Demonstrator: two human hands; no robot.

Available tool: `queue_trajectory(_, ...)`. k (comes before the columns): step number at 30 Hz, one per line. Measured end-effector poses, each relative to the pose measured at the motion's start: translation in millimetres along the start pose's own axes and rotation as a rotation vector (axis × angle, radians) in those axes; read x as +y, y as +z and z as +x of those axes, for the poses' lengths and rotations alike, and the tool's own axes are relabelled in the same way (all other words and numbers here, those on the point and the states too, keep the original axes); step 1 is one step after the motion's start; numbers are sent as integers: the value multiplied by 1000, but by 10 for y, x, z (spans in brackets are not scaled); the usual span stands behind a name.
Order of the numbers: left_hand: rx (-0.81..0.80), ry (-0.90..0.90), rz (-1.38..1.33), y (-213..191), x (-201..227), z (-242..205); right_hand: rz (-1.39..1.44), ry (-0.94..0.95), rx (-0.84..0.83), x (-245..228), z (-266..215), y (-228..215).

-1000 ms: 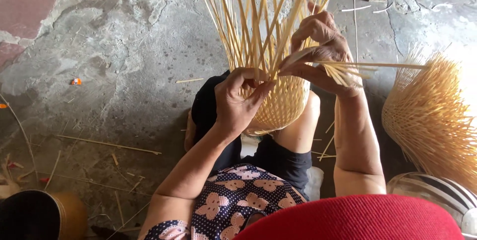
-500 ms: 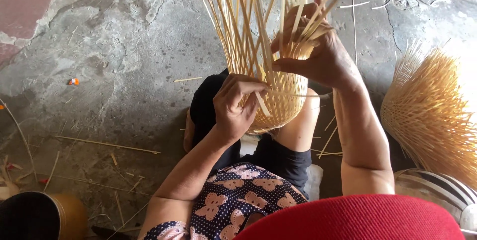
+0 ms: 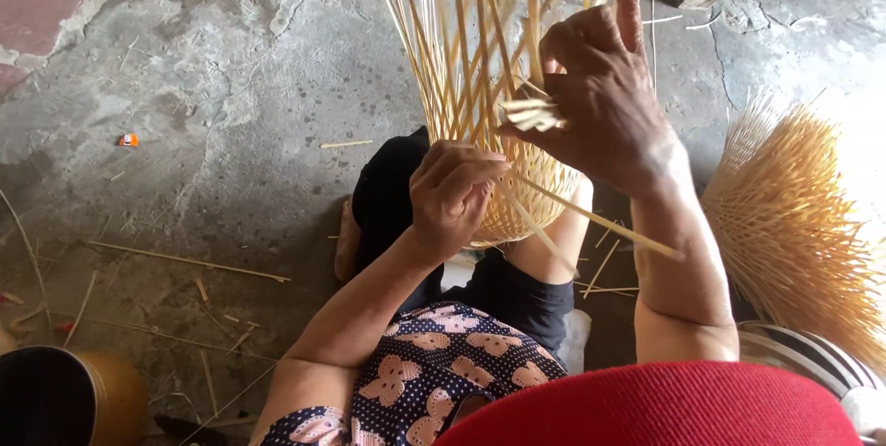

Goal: The person weaves a basket by hand, interlacing thin bamboo strips to form the body. They bend and tuck the vertical spokes into the structure, rotating the basket while working.

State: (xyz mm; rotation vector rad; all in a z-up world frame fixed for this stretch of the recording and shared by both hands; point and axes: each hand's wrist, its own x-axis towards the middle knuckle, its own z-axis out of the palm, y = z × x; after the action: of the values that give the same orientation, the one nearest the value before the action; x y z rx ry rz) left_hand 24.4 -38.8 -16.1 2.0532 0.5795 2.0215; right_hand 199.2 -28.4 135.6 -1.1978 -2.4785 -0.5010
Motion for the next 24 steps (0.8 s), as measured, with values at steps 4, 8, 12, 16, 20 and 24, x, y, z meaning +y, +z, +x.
queue_trajectory(4,16,46,30,29,-5,5,8,92,-2,-44,2,44)
queue_trajectory(8,35,-163,-201,-31,7,6,746,31,55,97,-57,180)
queue_trajectory(12,-1,-394,-283,1,-14,84,448,-337,319,313,-70,370)
queue_trajectory(16,-3,-311,-246,-43,24,90,324,-108,400,221,-224,321)
queue_trajectory(20,12,-239,-220,-53,56,76,123,71,445,53,-105,285)
queue_trajectory(24,59,-169,-160,-37,48,49,688,300,19,23,-45,118)
